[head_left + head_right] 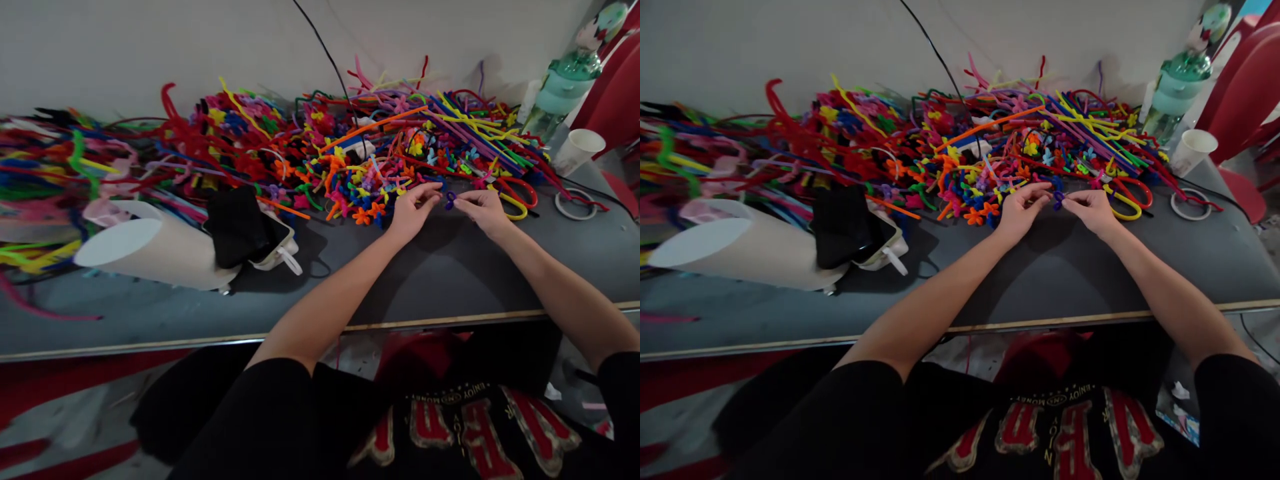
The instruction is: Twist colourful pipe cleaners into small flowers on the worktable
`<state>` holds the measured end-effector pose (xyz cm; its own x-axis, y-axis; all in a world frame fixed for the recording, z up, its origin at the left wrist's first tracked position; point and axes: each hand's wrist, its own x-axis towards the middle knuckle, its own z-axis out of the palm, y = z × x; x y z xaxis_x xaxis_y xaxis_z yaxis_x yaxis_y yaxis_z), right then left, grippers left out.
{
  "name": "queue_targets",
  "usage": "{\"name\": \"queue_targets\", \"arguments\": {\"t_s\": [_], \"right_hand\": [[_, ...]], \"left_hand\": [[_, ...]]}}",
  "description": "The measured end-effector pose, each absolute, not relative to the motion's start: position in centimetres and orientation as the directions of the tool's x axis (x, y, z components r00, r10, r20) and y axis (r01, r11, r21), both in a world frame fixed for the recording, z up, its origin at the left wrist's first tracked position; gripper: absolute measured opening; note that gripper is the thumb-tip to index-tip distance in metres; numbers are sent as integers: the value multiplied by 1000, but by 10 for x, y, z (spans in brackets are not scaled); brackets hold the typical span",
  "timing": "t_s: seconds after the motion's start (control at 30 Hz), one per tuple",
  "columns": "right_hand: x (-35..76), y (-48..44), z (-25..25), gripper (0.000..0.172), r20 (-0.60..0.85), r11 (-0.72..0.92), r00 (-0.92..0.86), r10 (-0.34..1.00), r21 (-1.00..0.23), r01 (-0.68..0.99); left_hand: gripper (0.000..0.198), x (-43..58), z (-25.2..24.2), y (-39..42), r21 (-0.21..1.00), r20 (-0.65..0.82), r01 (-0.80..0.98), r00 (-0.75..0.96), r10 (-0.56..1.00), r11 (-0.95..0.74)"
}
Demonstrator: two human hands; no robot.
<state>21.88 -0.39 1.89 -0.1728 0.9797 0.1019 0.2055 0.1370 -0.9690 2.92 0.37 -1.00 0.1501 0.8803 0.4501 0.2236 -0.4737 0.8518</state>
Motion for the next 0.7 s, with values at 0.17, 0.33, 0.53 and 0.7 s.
{"name": "queue_targets", "arguments": {"t_s": [0.17, 0.33, 0.53, 0.7], "right_hand": [[223, -4, 26, 31, -155, -123, -432, 889, -987, 101], [225, -6, 31, 32, -191, -122, -529, 827, -979, 163], [226, -7, 30, 24, -73, 185, -511, 857, -881, 436], [214, -20, 28, 20, 254, 469, -402, 880, -601, 647]], "left_hand": [[26, 12, 2, -1, 276, 755, 428, 458, 470, -861], [26, -5, 12, -6, -151, 714, 502, 651, 258, -851], [32, 7, 19, -8, -152, 467, 446, 819, 334, -882], [26, 23, 13, -11, 313, 423, 616, 592, 686, -723]]}}
